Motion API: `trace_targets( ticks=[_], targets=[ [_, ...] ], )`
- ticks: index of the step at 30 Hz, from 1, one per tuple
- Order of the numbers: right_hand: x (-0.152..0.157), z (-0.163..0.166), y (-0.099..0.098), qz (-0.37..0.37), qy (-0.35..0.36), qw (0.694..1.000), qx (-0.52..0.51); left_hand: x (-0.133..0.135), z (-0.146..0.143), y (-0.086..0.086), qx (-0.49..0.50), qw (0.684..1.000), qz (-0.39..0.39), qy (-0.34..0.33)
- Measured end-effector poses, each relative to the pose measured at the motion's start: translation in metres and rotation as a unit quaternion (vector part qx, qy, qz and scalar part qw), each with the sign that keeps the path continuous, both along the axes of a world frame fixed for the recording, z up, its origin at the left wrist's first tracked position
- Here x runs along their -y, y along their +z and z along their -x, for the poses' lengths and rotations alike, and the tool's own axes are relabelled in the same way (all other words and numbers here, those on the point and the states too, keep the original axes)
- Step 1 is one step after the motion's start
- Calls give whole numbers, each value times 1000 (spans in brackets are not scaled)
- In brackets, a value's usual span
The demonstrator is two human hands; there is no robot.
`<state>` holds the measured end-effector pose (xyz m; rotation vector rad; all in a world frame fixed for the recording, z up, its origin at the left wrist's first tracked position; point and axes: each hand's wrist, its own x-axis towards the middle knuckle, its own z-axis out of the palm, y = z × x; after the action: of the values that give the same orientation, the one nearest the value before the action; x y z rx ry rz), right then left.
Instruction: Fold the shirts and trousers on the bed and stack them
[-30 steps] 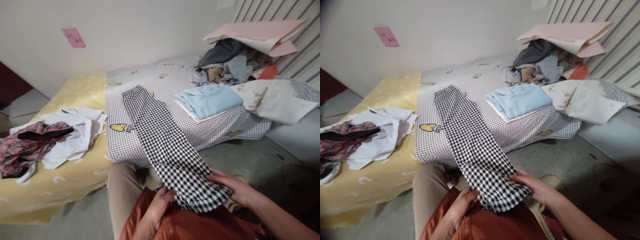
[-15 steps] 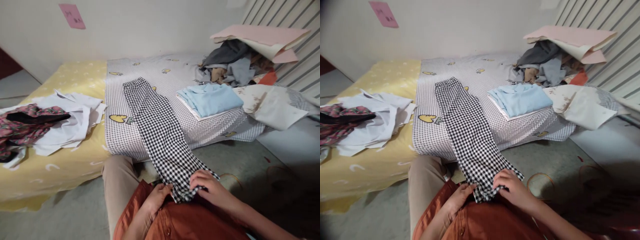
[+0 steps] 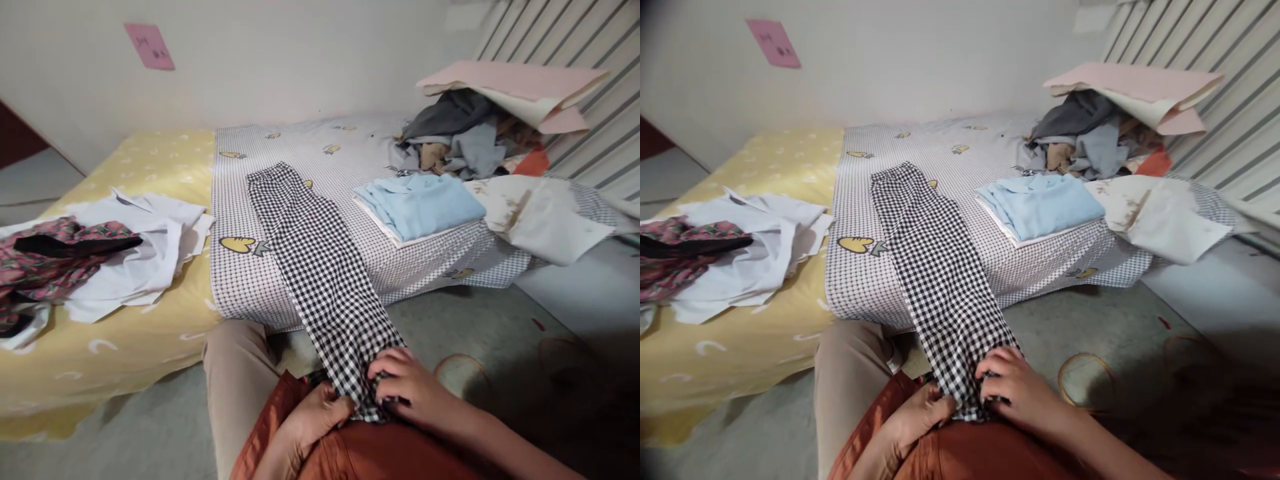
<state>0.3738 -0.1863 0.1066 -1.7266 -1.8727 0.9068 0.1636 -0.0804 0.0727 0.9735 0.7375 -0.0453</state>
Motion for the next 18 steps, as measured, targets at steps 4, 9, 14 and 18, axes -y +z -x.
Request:
trace_targets(
  ticks=[4,9,14,18],
  targets=[
    [1,-5,-9,39,99,994,15,0,6,-24,-98,986,-138,2],
    [2,-1,20,105,127,986,-20,-16,6,-40,-34,963,-190,187],
    [-5,13,23,99,109,989,-5,-54,-10,-27,-62,931,-173,315],
    [-6,15,20,58,84,994,-42,-66,-29,-20,-109,920,-232,295]
  ],
)
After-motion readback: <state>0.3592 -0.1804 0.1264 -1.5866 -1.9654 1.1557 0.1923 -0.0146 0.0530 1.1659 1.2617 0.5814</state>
